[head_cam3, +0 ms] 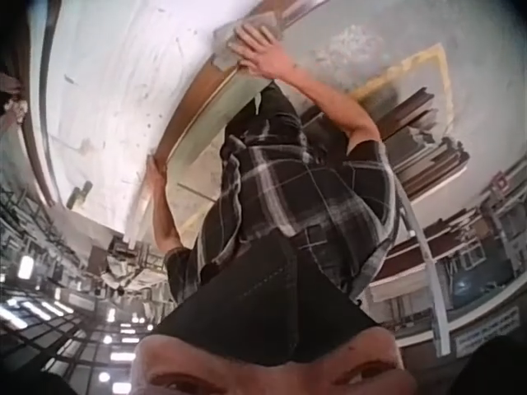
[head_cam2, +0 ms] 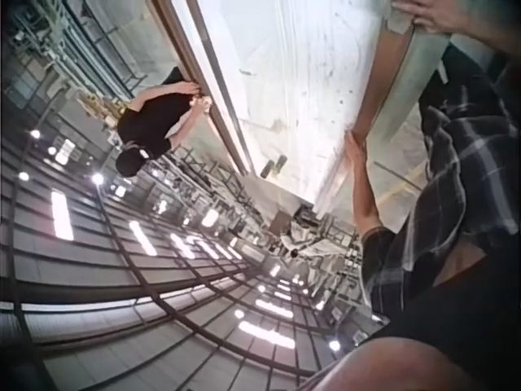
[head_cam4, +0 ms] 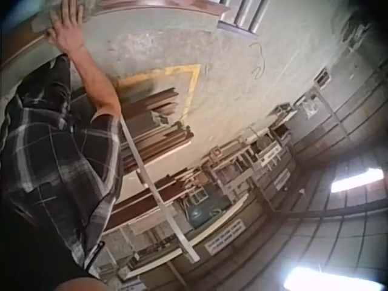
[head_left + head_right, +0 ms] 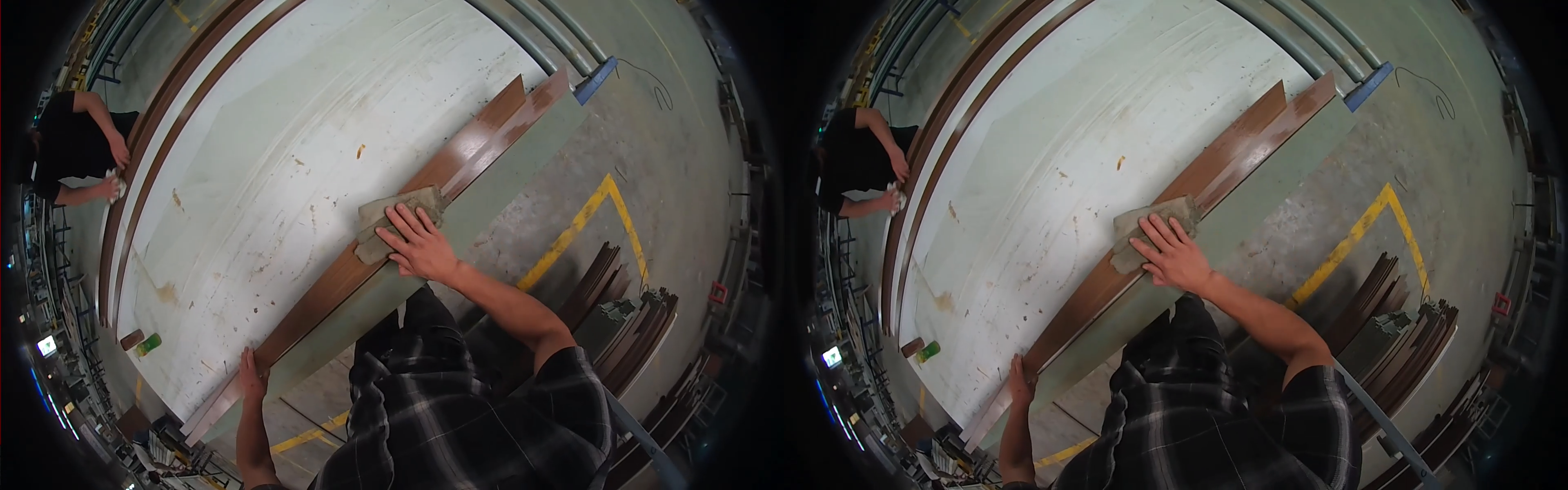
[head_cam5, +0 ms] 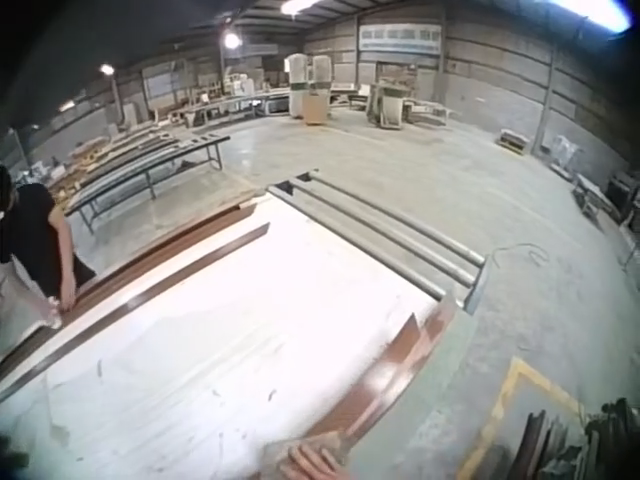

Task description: Moving a long wooden board to a work table and sanding its edges with a sanding sponge.

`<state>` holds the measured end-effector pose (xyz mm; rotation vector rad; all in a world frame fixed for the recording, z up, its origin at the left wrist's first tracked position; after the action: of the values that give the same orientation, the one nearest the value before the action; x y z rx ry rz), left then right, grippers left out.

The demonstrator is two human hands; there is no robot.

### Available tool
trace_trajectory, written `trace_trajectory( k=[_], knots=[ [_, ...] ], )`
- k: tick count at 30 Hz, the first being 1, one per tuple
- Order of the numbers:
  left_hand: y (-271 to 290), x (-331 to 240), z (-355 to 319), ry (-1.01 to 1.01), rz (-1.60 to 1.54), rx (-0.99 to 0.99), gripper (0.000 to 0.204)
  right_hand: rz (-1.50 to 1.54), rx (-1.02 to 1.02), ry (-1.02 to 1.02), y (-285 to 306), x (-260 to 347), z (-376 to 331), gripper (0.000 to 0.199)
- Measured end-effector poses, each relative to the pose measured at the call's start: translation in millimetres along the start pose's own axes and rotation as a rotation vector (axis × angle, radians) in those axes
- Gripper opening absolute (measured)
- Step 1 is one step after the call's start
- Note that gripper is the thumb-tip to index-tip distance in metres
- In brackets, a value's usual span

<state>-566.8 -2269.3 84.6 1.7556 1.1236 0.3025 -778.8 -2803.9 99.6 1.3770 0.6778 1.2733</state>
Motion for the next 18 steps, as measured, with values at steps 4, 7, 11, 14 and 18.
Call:
trace_trajectory(
  k=[4, 7, 11, 14, 18],
  knots=[
    [4.5, 1.0, -13.6, 0.046, 0.022, 0.008, 0.080, -0.180, 0.055, -0.092, 24.4, -103.3, 35.4, 0.064],
    [2.2, -13.9, 7.8, -0.020, 0.000, 0.012, 0.080, -0.515, -0.258, -0.317, 91.0, -301.5, 37.4, 0.057],
    [3.7, -13.8, 4.7, -0.034, -0.012, -0.009, 0.080, -0.436, -0.309, -0.394, 86.8, -305.3, 51.9, 0.061],
    [7.4, -15.0, 1.0, -0.005, 0.014, -0.004, 0.079, -0.324, -0.203, -0.163, 36.8, -185.5, 35.4, 0.062],
    [10.0, -21.1, -0.3, 0.027, 0.010, -0.001, 0.079, -0.130, -0.165, -0.130, 43.6, -142.4, 32.9, 0.060]
  ],
)
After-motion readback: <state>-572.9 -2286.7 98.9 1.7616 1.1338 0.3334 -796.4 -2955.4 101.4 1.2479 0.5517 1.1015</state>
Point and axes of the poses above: each hand's wrist, its own z-axis towards the middle knuckle, its own y-axis out of the back of the hand, x = y × z, the point moved 8 cm from there along z, towards the middle knuckle, and after that the axes turned 7 degrees about -z, right-handed, at the moved point
